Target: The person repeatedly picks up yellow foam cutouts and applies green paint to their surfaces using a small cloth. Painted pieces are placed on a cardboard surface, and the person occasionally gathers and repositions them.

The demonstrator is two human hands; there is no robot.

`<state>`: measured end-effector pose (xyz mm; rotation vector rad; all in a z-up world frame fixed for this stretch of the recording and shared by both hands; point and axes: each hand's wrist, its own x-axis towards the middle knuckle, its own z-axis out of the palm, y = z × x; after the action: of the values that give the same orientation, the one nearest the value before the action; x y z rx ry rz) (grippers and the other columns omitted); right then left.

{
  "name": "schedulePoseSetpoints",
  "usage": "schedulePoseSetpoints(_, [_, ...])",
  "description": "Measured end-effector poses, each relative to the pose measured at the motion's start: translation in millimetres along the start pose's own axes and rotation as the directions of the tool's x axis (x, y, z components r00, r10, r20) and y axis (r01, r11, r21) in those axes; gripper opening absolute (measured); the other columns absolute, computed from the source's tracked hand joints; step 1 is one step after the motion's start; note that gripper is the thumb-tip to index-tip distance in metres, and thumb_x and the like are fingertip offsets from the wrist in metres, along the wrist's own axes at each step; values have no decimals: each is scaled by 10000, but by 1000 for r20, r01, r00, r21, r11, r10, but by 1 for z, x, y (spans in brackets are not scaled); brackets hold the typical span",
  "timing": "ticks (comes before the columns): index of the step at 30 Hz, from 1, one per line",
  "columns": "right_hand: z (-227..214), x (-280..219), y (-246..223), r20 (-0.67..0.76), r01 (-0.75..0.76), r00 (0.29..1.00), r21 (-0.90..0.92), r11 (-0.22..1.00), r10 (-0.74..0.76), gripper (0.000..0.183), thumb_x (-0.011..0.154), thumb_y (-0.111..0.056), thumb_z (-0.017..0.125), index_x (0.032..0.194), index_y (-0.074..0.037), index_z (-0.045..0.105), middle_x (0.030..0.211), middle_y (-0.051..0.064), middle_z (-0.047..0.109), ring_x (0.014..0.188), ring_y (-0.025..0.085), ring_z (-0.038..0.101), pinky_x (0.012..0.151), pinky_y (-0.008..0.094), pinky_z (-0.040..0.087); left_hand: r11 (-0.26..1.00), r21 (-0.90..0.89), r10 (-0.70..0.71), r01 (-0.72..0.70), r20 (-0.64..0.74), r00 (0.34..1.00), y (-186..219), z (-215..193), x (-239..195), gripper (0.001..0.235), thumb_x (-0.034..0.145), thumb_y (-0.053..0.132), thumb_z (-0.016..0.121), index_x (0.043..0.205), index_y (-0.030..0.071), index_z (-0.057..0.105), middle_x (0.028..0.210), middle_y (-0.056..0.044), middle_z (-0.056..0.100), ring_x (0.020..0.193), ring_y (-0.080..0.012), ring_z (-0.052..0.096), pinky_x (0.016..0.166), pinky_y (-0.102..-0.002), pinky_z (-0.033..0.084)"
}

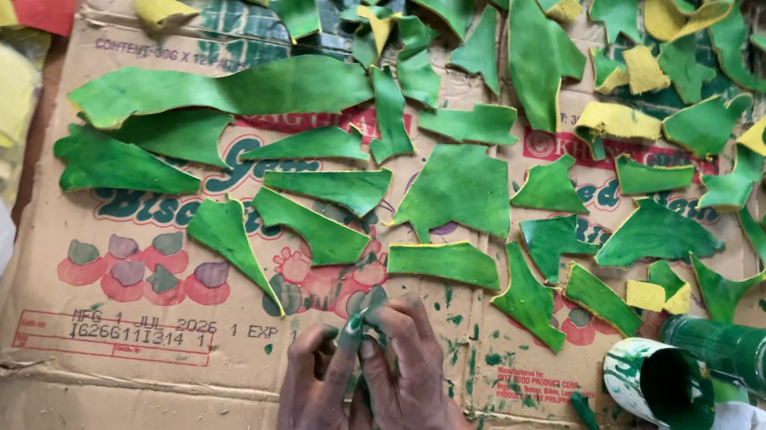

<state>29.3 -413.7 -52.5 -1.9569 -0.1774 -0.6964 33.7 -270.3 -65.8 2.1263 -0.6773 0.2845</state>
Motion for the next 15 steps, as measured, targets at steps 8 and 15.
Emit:
schedulePoseSetpoints(8, [-1, 1, 0, -2, -67, 998, 14, 998, 67, 331, 955, -43, 617, 1265, 2, 511, 1119, 200, 574, 1008, 380, 564, 896, 499, 489, 997, 76, -26, 25, 22, 999, 5, -1, 5, 648, 863, 117, 662, 1479, 59, 469, 1284, -223, 478, 1099, -416, 548, 918, -481, 486])
schedulePoseSetpoints(15, [-14, 22, -25, -26, -200, 979, 17, 980, 201, 357, 965, -4, 673, 1287, -23, 520, 1178, 192, 584, 1069, 404, 594, 922, 484, 519, 986, 131, -109, 107, 15, 994, 24, -6, 26, 637, 918, 154, 578, 1482, -79, 397, 1286, -272, 478, 1105, -431, 510, 967, -520, 442])
